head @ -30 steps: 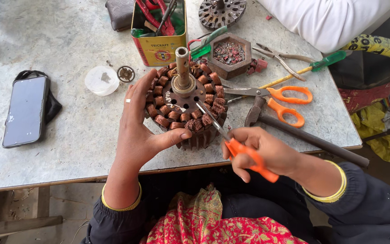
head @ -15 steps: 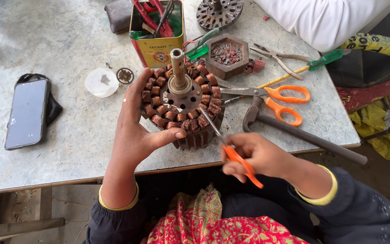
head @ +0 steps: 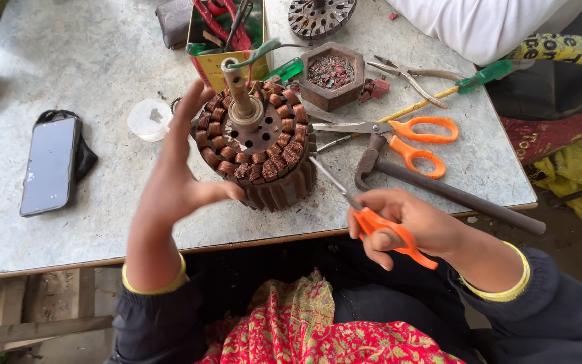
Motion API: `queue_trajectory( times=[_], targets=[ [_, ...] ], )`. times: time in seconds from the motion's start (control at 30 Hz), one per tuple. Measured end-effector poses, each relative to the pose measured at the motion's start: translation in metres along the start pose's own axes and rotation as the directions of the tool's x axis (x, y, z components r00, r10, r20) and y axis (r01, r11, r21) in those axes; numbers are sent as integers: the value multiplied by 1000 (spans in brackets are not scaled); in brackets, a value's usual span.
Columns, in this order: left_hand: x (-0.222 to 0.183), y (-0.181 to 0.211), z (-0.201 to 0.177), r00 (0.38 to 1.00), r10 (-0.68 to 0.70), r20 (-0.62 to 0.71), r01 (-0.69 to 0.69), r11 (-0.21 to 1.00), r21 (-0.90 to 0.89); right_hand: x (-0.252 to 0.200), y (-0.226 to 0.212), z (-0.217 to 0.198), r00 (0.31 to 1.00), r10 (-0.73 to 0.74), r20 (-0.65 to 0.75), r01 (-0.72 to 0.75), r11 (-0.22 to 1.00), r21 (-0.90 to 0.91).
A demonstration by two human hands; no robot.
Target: The person uses orange-handled scissors and a hammer to cut and adjust copper windings on a motor stator. They repeatedly trim wire ends and tap the stator with the hammer while seated at a workbench.
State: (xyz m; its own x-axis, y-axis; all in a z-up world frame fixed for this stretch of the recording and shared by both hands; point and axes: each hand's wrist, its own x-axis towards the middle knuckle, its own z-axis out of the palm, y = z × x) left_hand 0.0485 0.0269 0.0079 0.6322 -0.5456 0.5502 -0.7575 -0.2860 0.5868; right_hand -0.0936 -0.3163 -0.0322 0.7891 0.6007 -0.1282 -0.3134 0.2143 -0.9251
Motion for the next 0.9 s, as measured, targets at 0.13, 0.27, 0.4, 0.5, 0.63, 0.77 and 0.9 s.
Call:
queue_trajectory(
  times=[0.13, 0.27, 0.4, 0.5, 0.63, 0.77, 0.9],
  targets=[
    [-4, 17, 15, 990, -128, -58, 133, 987, 91, 14, -8, 2, 999, 27, 36, -25, 998, -54],
    [-2, 20, 16, 976, -208, -68, 209, 978, 13, 26, -13, 1, 998, 17, 60, -18, 1000, 6],
    [-3, 17, 18, 978, -191, -81, 194, 980, 34, 38, -19, 1, 997, 70, 36, -72, 995, 68],
    [-3, 16, 21, 976, -200, -84, 201, 979, 10, 50, -18, 6, 999, 32, 39, -36, 995, 90],
    [-3, 17, 22, 974, -211, -89, 211, 977, 1, 55, -8, 11, 1000, -10, 19, 7, 991, 135],
    [-4, 15, 21, 974, -212, -86, 213, 977, 7, 59, 6, 10, 997, -66, -32, 69, 994, 83],
    [-5, 9, 21, 979, -188, -77, 184, 981, -65, 57, 14, 12, 998, -38, -43, 41, 996, 74]
  ],
)
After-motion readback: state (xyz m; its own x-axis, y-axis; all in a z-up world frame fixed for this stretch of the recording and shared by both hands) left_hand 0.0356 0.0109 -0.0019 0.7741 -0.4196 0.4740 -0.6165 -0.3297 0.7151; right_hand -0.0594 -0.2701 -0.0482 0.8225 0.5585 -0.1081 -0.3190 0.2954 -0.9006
